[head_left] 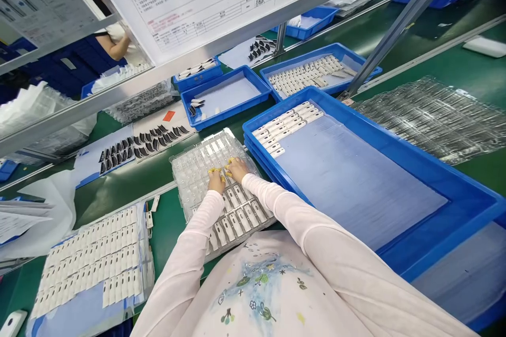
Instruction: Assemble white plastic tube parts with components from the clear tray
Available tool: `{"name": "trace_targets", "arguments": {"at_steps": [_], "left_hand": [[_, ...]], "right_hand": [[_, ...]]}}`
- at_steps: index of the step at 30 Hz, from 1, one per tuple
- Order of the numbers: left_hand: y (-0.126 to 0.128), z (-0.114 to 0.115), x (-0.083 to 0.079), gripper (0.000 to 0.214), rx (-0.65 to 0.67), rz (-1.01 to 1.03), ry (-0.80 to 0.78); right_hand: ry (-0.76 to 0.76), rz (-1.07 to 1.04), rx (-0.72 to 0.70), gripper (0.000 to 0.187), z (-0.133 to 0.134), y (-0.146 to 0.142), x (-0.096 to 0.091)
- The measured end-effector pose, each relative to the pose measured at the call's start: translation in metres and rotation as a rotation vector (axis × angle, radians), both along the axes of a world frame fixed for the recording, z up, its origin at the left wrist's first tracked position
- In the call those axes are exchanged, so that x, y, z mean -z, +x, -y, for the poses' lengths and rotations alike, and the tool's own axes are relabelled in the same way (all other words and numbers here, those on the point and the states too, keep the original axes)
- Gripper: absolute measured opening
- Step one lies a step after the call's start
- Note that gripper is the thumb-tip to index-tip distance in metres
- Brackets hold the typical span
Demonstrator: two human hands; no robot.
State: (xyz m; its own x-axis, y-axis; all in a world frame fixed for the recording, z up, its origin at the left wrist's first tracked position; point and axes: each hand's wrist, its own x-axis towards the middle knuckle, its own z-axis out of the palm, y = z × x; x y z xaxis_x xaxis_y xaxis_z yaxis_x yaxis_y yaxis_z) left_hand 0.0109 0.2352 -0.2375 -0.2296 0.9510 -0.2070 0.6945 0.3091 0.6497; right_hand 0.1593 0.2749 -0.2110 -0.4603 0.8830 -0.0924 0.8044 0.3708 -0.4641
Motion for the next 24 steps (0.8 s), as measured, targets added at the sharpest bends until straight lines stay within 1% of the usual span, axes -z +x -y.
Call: {"name": "trace_targets", "arguments": {"at_steps": [3,5,7,9,11,12,14,15,17,19,21,24], "left_hand": [[0.002,0.000,-0.002,0.038,-0.001,-0.083,0.015],[0.003,0.000,-0.004,0.038,0.000,-0.108,0.032],[0.002,0.000,-0.006,0.038,0.001,-0.111,0.052],[0.001,0.004,-0.009,0.038,0.001,-0.091,0.076],[-0.001,0.013,-0.012,0.038,-0.002,-0.054,0.103],[-0.002,0.019,-0.014,0.038,-0.003,-0.028,0.119],[-0.002,0.034,-0.018,0.036,-0.001,0.037,0.153],[-0.001,0.043,-0.021,0.035,0.004,0.077,0.170],[0.003,0.060,-0.028,0.032,0.019,0.168,0.209],[0.009,0.078,-0.036,0.028,0.036,0.267,0.256],[0.018,0.093,-0.046,0.025,0.049,0.361,0.310],[0.030,0.110,-0.062,0.021,0.051,0.477,0.378]], "right_hand": [[0.045,0.022,0.012,0.035,0.006,0.000,-0.003],[0.061,0.022,0.031,0.036,0.012,-0.001,-0.008],[0.077,0.006,0.059,0.037,0.019,-0.001,-0.019],[0.107,-0.028,0.100,0.039,0.024,0.004,-0.035],[0.150,-0.068,0.164,0.043,0.024,0.020,-0.055],[0.170,-0.085,0.212,0.044,0.021,0.032,-0.064],[0.193,-0.100,0.348,0.046,0.010,0.066,-0.080],[0.191,-0.096,0.434,0.047,0.004,0.085,-0.085],[0.152,-0.063,0.605,0.049,-0.009,0.119,-0.087],[0.074,-0.016,0.729,0.046,-0.017,0.143,-0.080],[0.004,0.021,0.785,0.039,-0.021,0.153,-0.069],[-0.024,0.041,0.782,0.029,-0.022,0.151,-0.056]]}}
